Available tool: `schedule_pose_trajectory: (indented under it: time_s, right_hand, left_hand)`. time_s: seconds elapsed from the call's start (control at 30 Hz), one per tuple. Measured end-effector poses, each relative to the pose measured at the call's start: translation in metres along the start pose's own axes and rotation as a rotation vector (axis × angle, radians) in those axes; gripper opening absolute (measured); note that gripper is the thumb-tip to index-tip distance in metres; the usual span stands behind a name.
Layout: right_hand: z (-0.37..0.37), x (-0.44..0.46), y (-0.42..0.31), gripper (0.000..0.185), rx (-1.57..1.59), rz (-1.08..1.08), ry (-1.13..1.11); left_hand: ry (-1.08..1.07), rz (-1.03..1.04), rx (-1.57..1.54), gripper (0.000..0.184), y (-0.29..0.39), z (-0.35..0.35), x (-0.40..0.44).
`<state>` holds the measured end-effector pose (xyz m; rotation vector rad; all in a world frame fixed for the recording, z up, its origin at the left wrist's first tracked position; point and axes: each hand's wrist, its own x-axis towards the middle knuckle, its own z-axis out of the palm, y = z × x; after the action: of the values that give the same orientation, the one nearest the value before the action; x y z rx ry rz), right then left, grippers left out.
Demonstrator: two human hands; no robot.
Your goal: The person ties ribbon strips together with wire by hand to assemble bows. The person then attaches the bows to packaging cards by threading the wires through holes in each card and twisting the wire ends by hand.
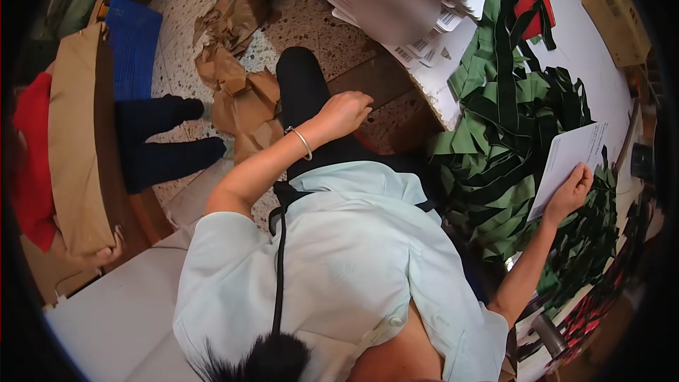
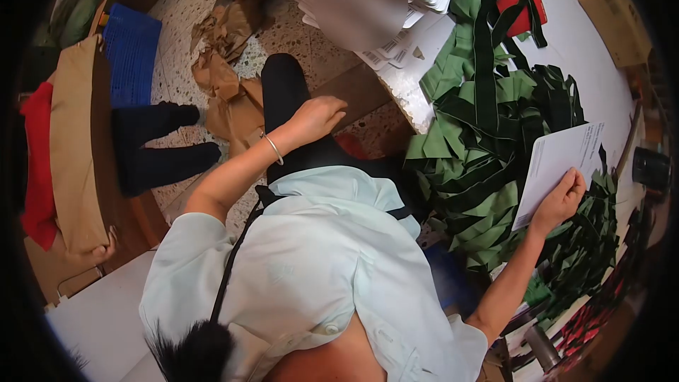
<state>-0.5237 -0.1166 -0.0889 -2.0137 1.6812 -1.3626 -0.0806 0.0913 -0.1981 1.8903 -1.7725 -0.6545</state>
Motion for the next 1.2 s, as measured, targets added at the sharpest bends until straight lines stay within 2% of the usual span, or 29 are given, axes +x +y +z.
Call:
schedule_pose_trajectory:
  time_s: [0.13, 0.23, 0.3, 0.4, 0.43, 0.5, 0.57, 0.63, 0.67, 0.7, 0.73, 0.77, 0.8, 0.83, 0.87, 0.93, 0.97, 1.03, 1.07, 1.13, 1.2]
  right_hand:
    - [0.001, 0.002, -0.004, 0.028, -0.105, -0.002, 0.001]
    - [0.005, 0.000, -0.011, 0.026, -0.116, -0.013, 0.042]
    - [0.003, 0.001, -0.005, 0.022, -0.124, -0.045, 0.061]
    - [-0.001, 0.004, -0.027, 0.021, -0.038, 0.036, 0.040]
    - [0.000, 0.007, -0.022, 0.020, 0.027, 0.025, 0.048]
    - [0.000, 0.009, -0.014, 0.018, 0.239, 0.169, 0.009]
    - [0.001, 0.010, -0.010, 0.017, 0.352, 0.215, -0.008]
    - [-0.009, 0.010, -0.016, 0.018, 0.186, 0.176, -0.013]
    - [-0.007, 0.009, -0.017, 0.018, 0.110, 0.121, -0.024]
    - [-0.003, 0.009, -0.008, 0.021, 0.160, 0.201, -0.027]
    - [-0.005, 0.008, -0.008, 0.022, 0.222, 0.129, -0.049]
    - [-0.006, 0.008, -0.023, 0.024, 0.279, 0.103, -0.062]
    - [-0.006, 0.010, 0.008, 0.026, 0.268, 0.151, -0.072]
    - [-0.005, 0.009, 0.015, 0.025, 0.396, 0.212, -0.035]
    - [-0.009, 0.008, 0.019, 0.024, 0.327, 0.182, 0.004]
    - [-0.006, 0.007, 0.008, 0.023, 0.479, 0.283, 0.023]
    - [-0.007, 0.006, -0.002, 0.023, 0.499, 0.320, 0.061]
    - [-0.014, 0.010, -0.011, 0.022, 0.498, 0.390, -0.009]
    - [-0.011, 0.010, -0.017, 0.021, 0.524, 0.403, 0.040]
    - [-0.006, 0.010, -0.031, 0.021, 0.551, 0.415, 0.092]
    - [-0.006, 0.011, -0.038, 0.021, 0.555, 0.401, 0.071]
  left_hand:
    - [0.065, 0.088, -0.014, 0.021, 0.014, -0.008, -0.001]
    - [0.148, 0.256, -0.052, 0.019, 0.048, -0.017, 0.014]
    - [0.166, 0.376, -0.108, 0.019, 0.087, -0.030, 0.026]
    - [0.163, 0.600, -0.216, 0.023, 0.145, -0.046, 0.048]
    - [0.148, 0.662, -0.267, 0.024, 0.163, -0.046, 0.057]
    - [0.140, 0.788, -0.340, 0.027, 0.201, -0.044, 0.076]
    - [0.185, 0.942, -0.398, 0.030, 0.234, -0.033, 0.099]
    - [0.198, 1.002, -0.469, 0.029, 0.267, -0.008, 0.121]
    - [0.230, 0.999, -0.461, 0.029, 0.280, 0.003, 0.131]
    - [0.223, 0.992, -0.533, 0.030, 0.291, 0.019, 0.143]
    - [0.288, 1.061, -0.625, 0.023, 0.302, 0.033, 0.159]
    - [0.058, 1.000, -0.766, 0.014, 0.317, 0.052, 0.182]
    - [0.207, 0.915, -0.593, 0.006, 0.328, 0.068, 0.189]
    - [0.093, 0.875, -0.560, 0.015, 0.334, 0.087, 0.201]
    - [0.135, 0.865, -0.514, 0.012, 0.337, 0.100, 0.205]
    - [0.167, 0.857, -0.469, 0.010, 0.336, 0.107, 0.209]
    - [0.161, 0.861, -0.438, 0.008, 0.335, 0.107, 0.210]
    - [0.086, 0.901, -0.340, 0.007, 0.329, 0.091, 0.208]
    - [0.090, 0.902, -0.332, 0.007, 0.329, 0.094, 0.211]
    - [0.184, 0.718, -0.466, 0.007, 0.328, 0.105, 0.214]
    - [0.265, 0.813, -0.462, 0.006, 0.322, 0.112, 0.224]
